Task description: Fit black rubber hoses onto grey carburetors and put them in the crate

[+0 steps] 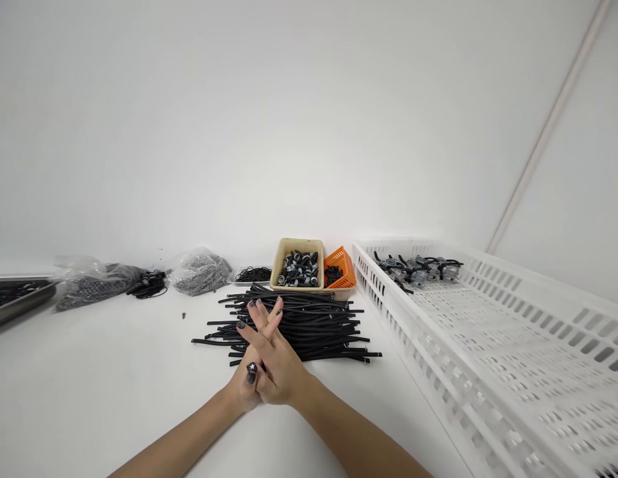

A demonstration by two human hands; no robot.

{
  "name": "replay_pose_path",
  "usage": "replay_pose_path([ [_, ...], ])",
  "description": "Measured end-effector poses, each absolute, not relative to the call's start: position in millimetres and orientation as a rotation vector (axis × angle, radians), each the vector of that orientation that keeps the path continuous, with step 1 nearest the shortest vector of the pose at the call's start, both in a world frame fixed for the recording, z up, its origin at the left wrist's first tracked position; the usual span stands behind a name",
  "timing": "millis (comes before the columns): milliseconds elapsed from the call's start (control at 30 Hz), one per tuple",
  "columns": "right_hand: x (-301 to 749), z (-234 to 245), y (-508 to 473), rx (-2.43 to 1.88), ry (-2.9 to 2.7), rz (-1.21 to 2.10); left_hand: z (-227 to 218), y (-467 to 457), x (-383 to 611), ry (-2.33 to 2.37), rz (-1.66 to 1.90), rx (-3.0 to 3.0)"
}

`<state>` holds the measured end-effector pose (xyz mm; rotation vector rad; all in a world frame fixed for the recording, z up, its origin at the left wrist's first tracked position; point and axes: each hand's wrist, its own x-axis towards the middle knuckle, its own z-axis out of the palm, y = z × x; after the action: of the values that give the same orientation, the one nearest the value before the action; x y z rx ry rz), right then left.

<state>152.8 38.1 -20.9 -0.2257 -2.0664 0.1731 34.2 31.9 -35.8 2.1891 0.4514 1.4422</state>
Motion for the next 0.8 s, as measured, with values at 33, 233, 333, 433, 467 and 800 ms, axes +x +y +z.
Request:
replay_pose_path([
  [33,153,-21,38,-0.222,-2.061,0.168,-35,31,34,0.449,1.442,2.186],
  [233,151,-18,38,-0.192,-2.087,0.096,-28,27,34,0.497,1.429,2.247],
  [333,150,-15,37,-0.172,-2.065,0.069,-27,26,33,0.48,1.434,2.27],
  [433,150,-16,37,-0.15,-2.05,0.035,-28,26,33,0.448,1.419,2.286],
  [467,150,-17,38,-0.146,-2.048,0.019,-27,26,33,0.442,1.418,2.292],
  [800,153,-28,44,-0.121,-2.121,-0.026,-11,20,35,0.394,1.464,2.4],
])
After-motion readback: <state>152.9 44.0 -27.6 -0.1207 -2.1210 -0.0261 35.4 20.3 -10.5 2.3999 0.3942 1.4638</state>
